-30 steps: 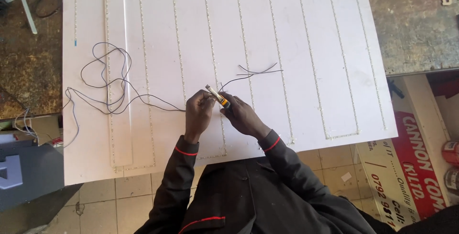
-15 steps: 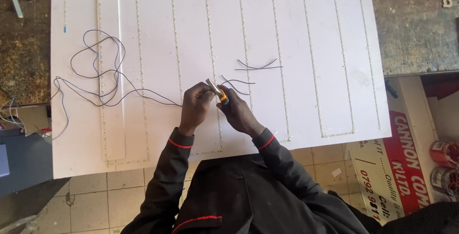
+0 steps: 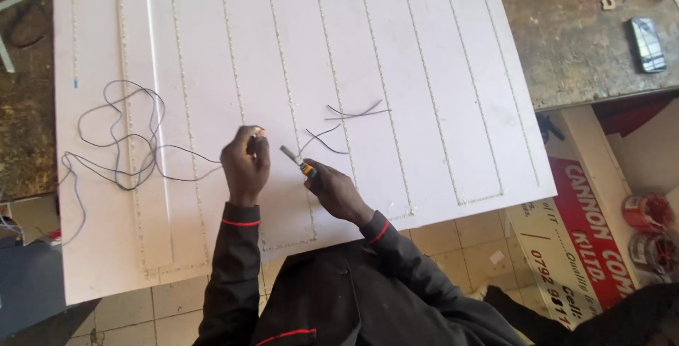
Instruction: Cutting a long wire into multiple short segments using pliers on a workbench.
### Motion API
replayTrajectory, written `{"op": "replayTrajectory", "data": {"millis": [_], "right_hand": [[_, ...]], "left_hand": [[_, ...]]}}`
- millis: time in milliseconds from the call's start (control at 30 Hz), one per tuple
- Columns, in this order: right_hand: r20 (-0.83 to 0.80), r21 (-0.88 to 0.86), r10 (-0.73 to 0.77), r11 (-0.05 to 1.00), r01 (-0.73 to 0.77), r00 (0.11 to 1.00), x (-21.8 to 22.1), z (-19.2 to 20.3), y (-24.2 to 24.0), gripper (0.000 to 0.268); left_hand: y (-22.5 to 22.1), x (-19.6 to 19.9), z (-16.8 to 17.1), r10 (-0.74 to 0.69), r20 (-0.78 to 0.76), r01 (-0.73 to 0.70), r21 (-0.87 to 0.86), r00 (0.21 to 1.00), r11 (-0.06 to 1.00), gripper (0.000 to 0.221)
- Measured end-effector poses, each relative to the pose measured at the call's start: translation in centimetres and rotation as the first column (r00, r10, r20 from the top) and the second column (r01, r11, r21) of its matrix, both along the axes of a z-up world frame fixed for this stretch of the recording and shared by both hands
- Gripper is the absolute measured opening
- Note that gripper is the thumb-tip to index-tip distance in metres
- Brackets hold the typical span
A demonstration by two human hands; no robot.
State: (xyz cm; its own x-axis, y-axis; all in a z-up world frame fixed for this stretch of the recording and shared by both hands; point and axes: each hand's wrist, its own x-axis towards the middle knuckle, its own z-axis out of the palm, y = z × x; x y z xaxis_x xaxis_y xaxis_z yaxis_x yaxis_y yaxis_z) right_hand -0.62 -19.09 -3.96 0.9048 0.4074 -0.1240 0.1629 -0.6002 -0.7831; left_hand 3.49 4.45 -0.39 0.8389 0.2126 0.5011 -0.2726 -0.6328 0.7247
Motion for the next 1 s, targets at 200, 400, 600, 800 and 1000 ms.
{"op": "replayTrajectory", "data": {"millis": [200,400,600,800,1000], "right_hand": [[0.000,-0.107,0.001,0.994,-0.002,1.000,2.1,0.3,-2.9,0.071],[-0.179,-0.059,0.151,0.985,-0.164,0.972,1.9,6.5,-4.0,0.084],[-0.202,-0.123,0.194,0.967,-0.221,0.960,2.6,10.8,-3.2,0.073],[-0.192,-0.094,0.164,0.978,-0.185,0.968,3.0,9.5,-3.3,0.075],[-0.207,-0.058,0.290,0.950,-0.308,0.934,2.5,11.8,-3.2,0.067]], "left_hand": [[-1.1,-1.6,-0.8,-0.214,-0.163,0.191,-0.150,0.963,0.970,0.011],[-1.4,-3.0,-2.8,-0.223,-0.299,0.201,-0.104,0.928,0.974,0.012],[-1.2,-3.6,-1.3,-0.253,-0.372,0.154,-0.275,0.893,0.949,0.017],[-0.8,-3.3,-1.5,-0.295,-0.446,0.131,-0.363,0.845,0.922,0.015],[-1.1,-0.2,0.0,-0.695,-0.406,0.043,-0.846,0.593,0.531,0.015]]}}
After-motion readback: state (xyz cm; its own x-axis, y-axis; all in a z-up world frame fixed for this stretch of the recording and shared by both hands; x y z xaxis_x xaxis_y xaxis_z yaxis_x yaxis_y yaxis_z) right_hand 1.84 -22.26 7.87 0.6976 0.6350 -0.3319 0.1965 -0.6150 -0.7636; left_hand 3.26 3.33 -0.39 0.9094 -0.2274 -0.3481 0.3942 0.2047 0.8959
